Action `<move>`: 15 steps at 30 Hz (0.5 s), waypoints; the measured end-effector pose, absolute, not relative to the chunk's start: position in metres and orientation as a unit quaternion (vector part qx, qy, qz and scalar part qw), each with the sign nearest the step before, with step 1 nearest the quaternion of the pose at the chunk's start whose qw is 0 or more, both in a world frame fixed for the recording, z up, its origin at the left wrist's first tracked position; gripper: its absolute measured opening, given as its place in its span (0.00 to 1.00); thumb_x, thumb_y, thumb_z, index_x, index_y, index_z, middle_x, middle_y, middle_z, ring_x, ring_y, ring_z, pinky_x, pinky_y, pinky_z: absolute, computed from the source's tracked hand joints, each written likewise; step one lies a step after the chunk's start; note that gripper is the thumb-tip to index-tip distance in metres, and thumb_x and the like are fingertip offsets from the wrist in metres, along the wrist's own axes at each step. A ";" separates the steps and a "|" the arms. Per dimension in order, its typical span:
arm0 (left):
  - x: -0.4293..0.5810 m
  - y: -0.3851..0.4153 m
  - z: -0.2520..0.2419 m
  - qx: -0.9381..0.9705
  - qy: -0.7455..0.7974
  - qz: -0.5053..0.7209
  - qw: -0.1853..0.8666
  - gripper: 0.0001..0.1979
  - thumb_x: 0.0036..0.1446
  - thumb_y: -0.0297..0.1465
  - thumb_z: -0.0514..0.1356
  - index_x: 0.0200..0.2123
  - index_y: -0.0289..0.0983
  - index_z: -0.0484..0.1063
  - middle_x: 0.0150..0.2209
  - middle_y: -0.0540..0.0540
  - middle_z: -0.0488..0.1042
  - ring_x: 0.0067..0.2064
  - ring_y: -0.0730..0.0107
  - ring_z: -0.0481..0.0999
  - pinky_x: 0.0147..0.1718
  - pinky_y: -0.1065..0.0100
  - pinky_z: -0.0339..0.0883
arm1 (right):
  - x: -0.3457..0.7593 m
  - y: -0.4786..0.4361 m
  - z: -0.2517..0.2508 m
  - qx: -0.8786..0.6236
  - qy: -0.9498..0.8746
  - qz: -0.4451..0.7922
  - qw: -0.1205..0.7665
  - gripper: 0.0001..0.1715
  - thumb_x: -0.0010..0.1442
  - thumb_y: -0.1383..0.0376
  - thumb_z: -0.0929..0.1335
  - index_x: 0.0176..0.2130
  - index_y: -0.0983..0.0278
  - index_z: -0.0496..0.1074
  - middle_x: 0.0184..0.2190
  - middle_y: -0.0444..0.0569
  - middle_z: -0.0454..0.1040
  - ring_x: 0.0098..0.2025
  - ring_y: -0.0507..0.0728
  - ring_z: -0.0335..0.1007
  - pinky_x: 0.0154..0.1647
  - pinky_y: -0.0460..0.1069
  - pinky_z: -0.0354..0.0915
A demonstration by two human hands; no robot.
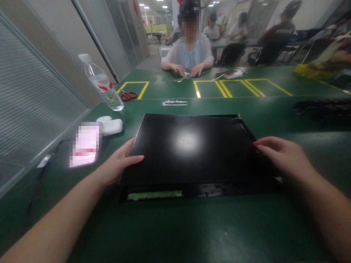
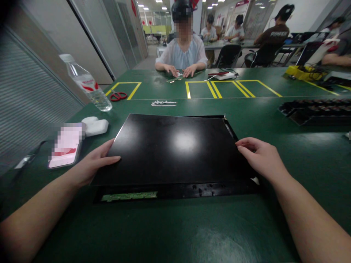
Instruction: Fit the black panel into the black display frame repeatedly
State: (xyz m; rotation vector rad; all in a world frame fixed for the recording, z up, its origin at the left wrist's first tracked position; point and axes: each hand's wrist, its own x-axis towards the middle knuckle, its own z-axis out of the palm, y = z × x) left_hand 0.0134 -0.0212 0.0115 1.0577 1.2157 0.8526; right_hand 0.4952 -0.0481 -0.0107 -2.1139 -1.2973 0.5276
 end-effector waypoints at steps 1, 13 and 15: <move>0.013 -0.021 0.011 0.457 0.526 0.368 0.615 0.45 0.47 0.33 0.77 0.69 0.43 0.68 0.67 0.38 0.75 0.66 0.37 0.75 0.60 0.52 0.78 | 0.495 -0.048 -0.011 -0.798 -0.487 0.196 0.295 0.26 0.46 0.46 0.71 0.39 0.58 0.83 0.33 0.53 0.84 0.34 0.67 0.78 0.32 0.58 0.68; 0.013 -0.022 0.011 0.450 0.537 0.373 0.608 0.43 0.47 0.31 0.76 0.66 0.43 0.70 0.64 0.39 0.79 0.64 0.39 0.78 0.58 0.52 0.78 | 0.496 -0.047 -0.011 -0.793 -0.498 0.188 0.295 0.24 0.45 0.46 0.71 0.37 0.57 0.84 0.33 0.53 0.84 0.35 0.68 0.79 0.32 0.57 0.68; 0.013 -0.023 0.012 0.449 0.542 0.375 0.603 0.41 0.47 0.31 0.76 0.65 0.42 0.70 0.63 0.38 0.79 0.63 0.39 0.79 0.57 0.52 0.79 | 0.496 -0.047 -0.011 -0.798 -0.492 0.193 0.291 0.25 0.45 0.46 0.71 0.37 0.58 0.83 0.34 0.53 0.84 0.35 0.68 0.79 0.32 0.57 0.68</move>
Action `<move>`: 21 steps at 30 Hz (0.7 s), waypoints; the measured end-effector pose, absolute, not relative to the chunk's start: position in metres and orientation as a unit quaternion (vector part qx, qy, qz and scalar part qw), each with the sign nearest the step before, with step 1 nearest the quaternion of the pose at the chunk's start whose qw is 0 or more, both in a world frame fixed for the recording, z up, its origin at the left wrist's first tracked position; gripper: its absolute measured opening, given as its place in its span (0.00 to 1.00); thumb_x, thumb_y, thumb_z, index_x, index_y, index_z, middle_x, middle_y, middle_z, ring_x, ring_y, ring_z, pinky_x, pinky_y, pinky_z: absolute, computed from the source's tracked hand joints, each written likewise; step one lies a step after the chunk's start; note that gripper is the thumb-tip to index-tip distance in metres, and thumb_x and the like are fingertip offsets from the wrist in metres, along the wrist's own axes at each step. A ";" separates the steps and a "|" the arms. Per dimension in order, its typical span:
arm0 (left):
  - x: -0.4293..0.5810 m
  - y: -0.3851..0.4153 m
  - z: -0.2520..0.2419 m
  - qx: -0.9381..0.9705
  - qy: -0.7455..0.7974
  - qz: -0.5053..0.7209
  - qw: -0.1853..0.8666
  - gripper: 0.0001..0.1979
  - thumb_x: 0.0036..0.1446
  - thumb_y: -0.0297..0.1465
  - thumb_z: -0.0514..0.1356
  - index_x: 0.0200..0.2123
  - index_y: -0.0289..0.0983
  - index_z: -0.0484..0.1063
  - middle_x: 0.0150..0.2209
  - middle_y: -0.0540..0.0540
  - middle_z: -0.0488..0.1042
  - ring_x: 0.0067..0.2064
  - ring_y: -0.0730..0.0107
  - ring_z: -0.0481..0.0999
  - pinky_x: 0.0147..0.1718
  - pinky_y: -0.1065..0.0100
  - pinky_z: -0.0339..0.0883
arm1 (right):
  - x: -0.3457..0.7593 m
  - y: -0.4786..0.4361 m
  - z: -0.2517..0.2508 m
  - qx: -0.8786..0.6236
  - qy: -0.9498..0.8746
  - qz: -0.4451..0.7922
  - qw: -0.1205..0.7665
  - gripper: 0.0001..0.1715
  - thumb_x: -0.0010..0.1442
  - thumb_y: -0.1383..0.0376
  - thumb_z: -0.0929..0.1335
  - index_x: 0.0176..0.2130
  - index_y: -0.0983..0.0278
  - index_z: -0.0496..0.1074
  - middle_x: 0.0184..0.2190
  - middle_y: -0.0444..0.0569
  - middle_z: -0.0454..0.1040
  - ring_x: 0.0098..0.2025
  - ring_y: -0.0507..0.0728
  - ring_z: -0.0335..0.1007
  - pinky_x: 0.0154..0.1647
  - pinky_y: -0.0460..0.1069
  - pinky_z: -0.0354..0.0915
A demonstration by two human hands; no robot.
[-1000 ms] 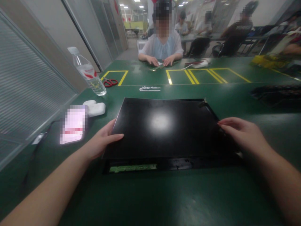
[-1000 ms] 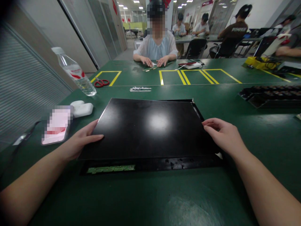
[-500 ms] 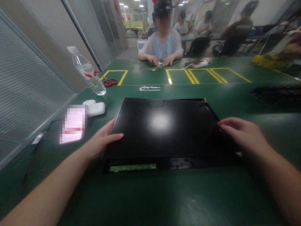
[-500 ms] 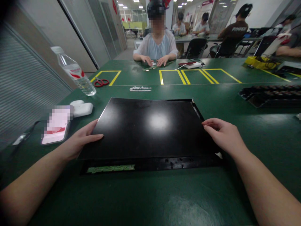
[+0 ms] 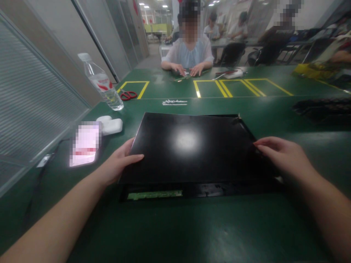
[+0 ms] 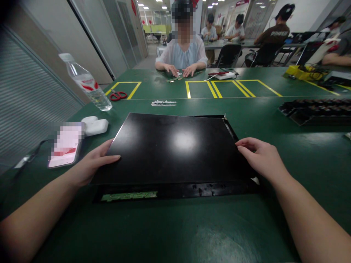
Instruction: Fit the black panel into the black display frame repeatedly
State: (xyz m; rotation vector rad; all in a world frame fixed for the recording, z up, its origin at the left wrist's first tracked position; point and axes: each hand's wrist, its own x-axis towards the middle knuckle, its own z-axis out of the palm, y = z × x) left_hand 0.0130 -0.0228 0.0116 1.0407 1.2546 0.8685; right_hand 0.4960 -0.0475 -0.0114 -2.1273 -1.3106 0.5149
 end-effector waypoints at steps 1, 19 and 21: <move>0.013 -0.023 0.011 0.450 0.543 0.375 0.602 0.41 0.48 0.31 0.76 0.65 0.42 0.70 0.63 0.38 0.79 0.63 0.40 0.79 0.57 0.52 0.79 | 0.496 -0.048 -0.011 -0.800 -0.489 0.195 0.289 0.26 0.45 0.46 0.71 0.38 0.58 0.83 0.34 0.53 0.84 0.35 0.68 0.79 0.32 0.58 0.69; 0.011 -0.022 0.009 0.465 0.533 0.367 0.604 0.40 0.51 0.34 0.75 0.67 0.44 0.70 0.67 0.38 0.76 0.66 0.39 0.76 0.60 0.53 0.78 | 0.496 -0.047 -0.010 -0.797 -0.493 0.196 0.290 0.26 0.44 0.45 0.70 0.37 0.57 0.83 0.33 0.53 0.84 0.34 0.67 0.79 0.33 0.58 0.68; 0.011 -0.022 0.009 0.467 0.534 0.366 0.603 0.40 0.52 0.34 0.75 0.67 0.43 0.69 0.68 0.38 0.74 0.66 0.40 0.76 0.59 0.54 0.78 | 0.496 -0.047 -0.010 -0.797 -0.496 0.189 0.289 0.25 0.45 0.46 0.70 0.36 0.57 0.83 0.33 0.52 0.84 0.35 0.67 0.79 0.34 0.58 0.68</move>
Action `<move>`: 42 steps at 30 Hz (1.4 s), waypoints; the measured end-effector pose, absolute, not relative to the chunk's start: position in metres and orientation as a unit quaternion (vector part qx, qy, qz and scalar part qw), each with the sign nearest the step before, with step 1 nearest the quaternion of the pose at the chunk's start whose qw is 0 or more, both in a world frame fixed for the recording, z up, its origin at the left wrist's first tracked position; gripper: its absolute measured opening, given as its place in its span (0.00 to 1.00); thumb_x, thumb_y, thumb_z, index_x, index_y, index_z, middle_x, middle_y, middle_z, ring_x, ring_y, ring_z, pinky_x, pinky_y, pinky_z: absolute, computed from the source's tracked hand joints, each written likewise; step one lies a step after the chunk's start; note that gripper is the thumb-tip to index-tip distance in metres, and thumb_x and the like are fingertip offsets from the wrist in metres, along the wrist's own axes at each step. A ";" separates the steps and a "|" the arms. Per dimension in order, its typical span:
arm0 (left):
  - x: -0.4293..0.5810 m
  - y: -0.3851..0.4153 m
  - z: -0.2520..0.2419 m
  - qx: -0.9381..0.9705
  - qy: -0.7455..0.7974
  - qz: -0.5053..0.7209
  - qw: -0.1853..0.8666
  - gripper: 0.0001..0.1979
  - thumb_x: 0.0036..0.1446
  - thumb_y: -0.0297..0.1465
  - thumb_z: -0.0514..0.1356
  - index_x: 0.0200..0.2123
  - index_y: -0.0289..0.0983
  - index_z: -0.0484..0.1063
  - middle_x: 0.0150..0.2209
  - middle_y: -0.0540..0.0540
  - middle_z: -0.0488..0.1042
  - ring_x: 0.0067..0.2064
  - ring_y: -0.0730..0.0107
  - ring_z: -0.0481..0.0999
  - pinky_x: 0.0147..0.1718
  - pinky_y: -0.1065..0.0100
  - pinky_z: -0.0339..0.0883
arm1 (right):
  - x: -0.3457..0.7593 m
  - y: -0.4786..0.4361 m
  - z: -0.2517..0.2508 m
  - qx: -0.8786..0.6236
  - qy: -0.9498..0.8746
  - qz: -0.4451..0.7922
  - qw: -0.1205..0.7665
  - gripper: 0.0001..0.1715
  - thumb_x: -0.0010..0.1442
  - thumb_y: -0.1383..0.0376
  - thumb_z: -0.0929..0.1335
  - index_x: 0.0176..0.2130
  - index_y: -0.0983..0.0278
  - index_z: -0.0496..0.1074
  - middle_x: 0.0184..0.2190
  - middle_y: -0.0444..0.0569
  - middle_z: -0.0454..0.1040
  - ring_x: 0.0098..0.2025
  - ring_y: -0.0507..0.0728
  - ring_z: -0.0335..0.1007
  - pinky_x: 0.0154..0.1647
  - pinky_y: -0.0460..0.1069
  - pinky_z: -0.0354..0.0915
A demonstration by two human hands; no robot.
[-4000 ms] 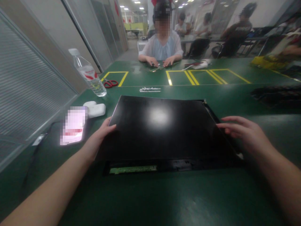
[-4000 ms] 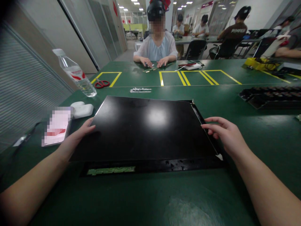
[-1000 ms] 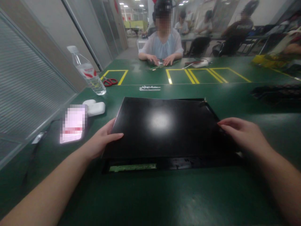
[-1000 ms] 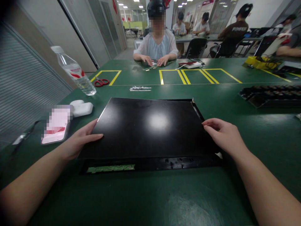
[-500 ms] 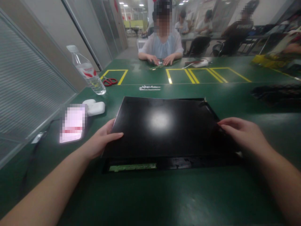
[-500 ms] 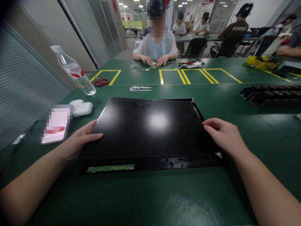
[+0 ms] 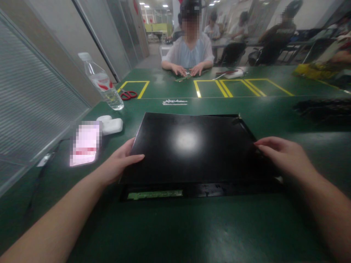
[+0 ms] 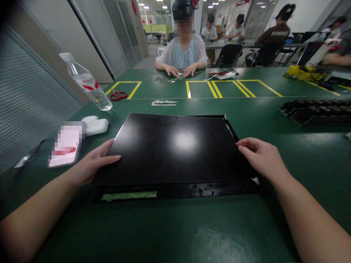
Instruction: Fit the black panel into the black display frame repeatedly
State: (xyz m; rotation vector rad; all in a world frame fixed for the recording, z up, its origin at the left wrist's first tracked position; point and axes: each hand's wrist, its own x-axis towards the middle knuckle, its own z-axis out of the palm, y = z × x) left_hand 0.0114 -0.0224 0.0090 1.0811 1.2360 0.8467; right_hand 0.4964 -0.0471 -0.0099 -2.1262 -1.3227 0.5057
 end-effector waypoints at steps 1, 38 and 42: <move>0.011 -0.022 0.009 0.466 0.534 0.365 0.603 0.40 0.52 0.34 0.75 0.68 0.43 0.69 0.69 0.38 0.73 0.66 0.40 0.76 0.59 0.54 0.78 | 0.496 -0.047 -0.010 -0.797 -0.496 0.186 0.290 0.24 0.45 0.46 0.70 0.36 0.57 0.83 0.33 0.52 0.84 0.35 0.67 0.79 0.34 0.58 0.68; 0.006 -0.020 0.003 0.446 0.519 0.375 0.625 0.44 0.50 0.33 0.76 0.69 0.43 0.67 0.68 0.38 0.75 0.66 0.39 0.75 0.60 0.52 0.77 | 0.494 -0.047 -0.008 -0.813 -0.474 0.197 0.275 0.31 0.41 0.43 0.69 0.37 0.58 0.84 0.32 0.54 0.83 0.32 0.68 0.78 0.29 0.57 0.67; 0.006 -0.019 0.004 0.448 0.521 0.378 0.620 0.44 0.50 0.33 0.77 0.69 0.43 0.68 0.66 0.38 0.77 0.64 0.40 0.78 0.60 0.50 0.78 | 0.496 -0.046 -0.008 -0.813 -0.480 0.187 0.271 0.30 0.41 0.43 0.69 0.37 0.57 0.84 0.32 0.54 0.84 0.34 0.68 0.78 0.30 0.58 0.67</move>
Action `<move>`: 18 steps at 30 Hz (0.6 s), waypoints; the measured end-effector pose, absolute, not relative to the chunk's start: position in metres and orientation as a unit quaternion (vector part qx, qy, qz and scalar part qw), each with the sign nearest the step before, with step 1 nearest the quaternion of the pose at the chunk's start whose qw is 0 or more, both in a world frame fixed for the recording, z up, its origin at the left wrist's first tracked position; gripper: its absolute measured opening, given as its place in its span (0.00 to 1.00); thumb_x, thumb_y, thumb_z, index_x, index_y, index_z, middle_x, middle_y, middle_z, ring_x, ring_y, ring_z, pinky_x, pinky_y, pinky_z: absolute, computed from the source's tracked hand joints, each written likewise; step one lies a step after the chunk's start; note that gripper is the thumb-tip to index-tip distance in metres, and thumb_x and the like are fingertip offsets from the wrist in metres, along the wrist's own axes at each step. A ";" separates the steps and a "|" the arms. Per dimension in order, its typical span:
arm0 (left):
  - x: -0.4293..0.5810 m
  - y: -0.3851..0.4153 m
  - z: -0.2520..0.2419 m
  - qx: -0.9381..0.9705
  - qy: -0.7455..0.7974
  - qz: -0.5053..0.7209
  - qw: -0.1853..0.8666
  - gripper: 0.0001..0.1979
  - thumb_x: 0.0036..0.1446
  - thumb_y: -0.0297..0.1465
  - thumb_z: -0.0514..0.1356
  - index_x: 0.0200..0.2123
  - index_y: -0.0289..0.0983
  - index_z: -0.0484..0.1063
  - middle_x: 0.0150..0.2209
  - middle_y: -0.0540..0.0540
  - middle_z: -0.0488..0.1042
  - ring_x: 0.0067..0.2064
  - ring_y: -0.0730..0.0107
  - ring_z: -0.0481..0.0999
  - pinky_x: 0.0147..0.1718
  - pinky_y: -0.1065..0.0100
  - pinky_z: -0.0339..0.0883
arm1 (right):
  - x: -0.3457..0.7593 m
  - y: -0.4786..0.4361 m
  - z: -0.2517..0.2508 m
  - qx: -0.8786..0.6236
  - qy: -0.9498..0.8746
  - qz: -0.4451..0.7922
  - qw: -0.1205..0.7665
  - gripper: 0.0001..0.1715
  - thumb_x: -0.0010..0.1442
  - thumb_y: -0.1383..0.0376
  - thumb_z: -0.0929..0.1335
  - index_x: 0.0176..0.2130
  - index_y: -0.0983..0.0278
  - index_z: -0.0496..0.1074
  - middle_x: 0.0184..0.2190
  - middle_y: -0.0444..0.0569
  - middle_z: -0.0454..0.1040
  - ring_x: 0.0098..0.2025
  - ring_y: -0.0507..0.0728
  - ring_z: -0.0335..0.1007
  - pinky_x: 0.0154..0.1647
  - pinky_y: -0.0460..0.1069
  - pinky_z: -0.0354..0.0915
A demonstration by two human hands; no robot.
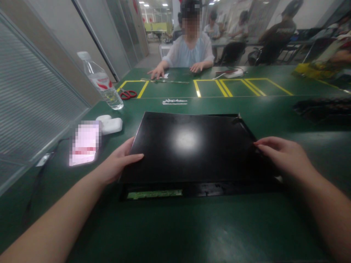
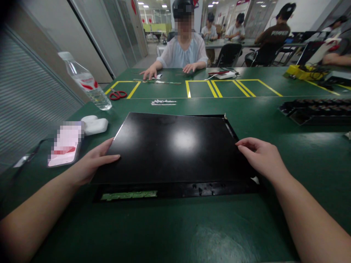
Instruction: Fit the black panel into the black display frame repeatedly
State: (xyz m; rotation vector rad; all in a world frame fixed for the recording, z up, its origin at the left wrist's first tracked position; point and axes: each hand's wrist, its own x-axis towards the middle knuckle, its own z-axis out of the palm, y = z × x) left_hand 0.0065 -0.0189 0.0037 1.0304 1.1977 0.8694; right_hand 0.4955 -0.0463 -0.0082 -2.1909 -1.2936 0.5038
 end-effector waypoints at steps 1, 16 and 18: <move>0.007 -0.019 0.005 0.446 0.523 0.378 0.620 0.44 0.49 0.33 0.77 0.69 0.42 0.68 0.65 0.38 0.77 0.64 0.40 0.78 0.60 0.50 0.77 | 0.496 -0.046 -0.009 -0.813 -0.482 0.184 0.270 0.30 0.41 0.43 0.69 0.37 0.57 0.84 0.33 0.54 0.84 0.34 0.69 0.78 0.31 0.58 0.67; 0.005 -0.016 0.006 0.428 0.494 0.371 0.659 0.40 0.49 0.31 0.76 0.65 0.44 0.71 0.63 0.38 0.80 0.60 0.43 0.82 0.54 0.57 0.81 | 0.500 -0.043 -0.013 -0.812 -0.488 0.182 0.263 0.27 0.45 0.45 0.69 0.37 0.57 0.84 0.34 0.53 0.84 0.34 0.68 0.78 0.32 0.58 0.68; 0.005 -0.016 0.006 0.424 0.495 0.373 0.661 0.40 0.49 0.31 0.76 0.65 0.44 0.71 0.62 0.38 0.80 0.59 0.43 0.82 0.54 0.56 0.81 | 0.501 -0.042 -0.013 -0.814 -0.488 0.178 0.260 0.27 0.45 0.45 0.69 0.37 0.57 0.84 0.34 0.53 0.84 0.35 0.68 0.78 0.32 0.58 0.68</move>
